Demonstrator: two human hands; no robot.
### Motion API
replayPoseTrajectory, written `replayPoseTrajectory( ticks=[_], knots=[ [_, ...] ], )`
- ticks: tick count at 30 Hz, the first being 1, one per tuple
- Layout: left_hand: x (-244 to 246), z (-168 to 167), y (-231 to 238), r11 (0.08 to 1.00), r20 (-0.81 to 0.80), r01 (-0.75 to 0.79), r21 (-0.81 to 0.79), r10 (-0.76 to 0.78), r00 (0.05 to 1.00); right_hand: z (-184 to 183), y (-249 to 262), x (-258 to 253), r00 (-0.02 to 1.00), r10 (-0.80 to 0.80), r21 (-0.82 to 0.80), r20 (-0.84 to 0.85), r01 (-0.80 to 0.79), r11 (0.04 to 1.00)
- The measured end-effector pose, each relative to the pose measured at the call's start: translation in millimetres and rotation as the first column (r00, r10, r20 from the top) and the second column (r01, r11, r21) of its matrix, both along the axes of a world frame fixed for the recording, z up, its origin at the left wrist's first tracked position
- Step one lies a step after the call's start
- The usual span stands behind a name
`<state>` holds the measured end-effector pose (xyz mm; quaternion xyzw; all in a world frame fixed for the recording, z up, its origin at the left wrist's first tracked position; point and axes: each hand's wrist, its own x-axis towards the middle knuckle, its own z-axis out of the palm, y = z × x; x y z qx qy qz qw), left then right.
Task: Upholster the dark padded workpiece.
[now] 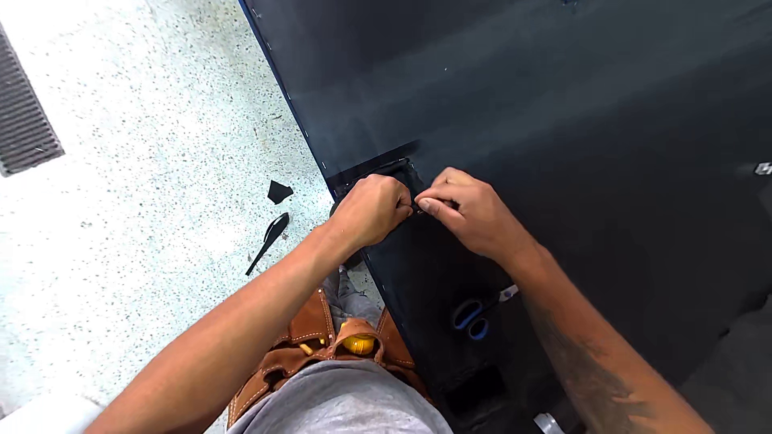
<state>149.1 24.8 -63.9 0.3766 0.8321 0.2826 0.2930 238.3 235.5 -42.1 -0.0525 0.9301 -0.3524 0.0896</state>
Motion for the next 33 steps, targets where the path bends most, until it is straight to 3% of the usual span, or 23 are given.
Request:
replayPoseTrajectory(
  ticks=[3,6,11,18,23,28,33],
  knots=[
    [-8,0,2,0.998,-0.040,0.056,0.007,-0.056,0.998,9,-3,-27,0.972,0.192,0.226,0.137,-0.220,0.949],
    [-21,12,-9,0.992,0.031,0.098,-0.074,-0.096,0.995,14,-12,-49,0.930,0.274,0.350,0.244,-0.348,0.870],
    [-36,35,-30,0.909,0.190,0.260,-0.327,-0.207,0.960,7,-9,-51,0.945,0.249,0.269,0.212,-0.301,0.915],
    [-24,29,-25,0.896,0.055,0.209,-0.393,-0.204,0.977,-9,-3,-38,0.978,0.163,0.109,0.132,-0.178,0.978],
    [-22,28,-30,0.913,0.010,0.152,-0.378,-0.160,0.987,-9,-2,-36,0.983,0.135,0.087,0.124,-0.146,0.985],
    [-18,34,-25,0.894,0.129,0.239,-0.379,-0.205,0.970,-12,-2,-36,0.984,0.126,0.094,0.122,-0.138,0.986],
    [-20,29,-22,0.913,0.116,0.130,-0.388,-0.092,0.989,-13,0,-34,0.985,0.127,0.077,0.118,-0.137,0.988]
  ],
)
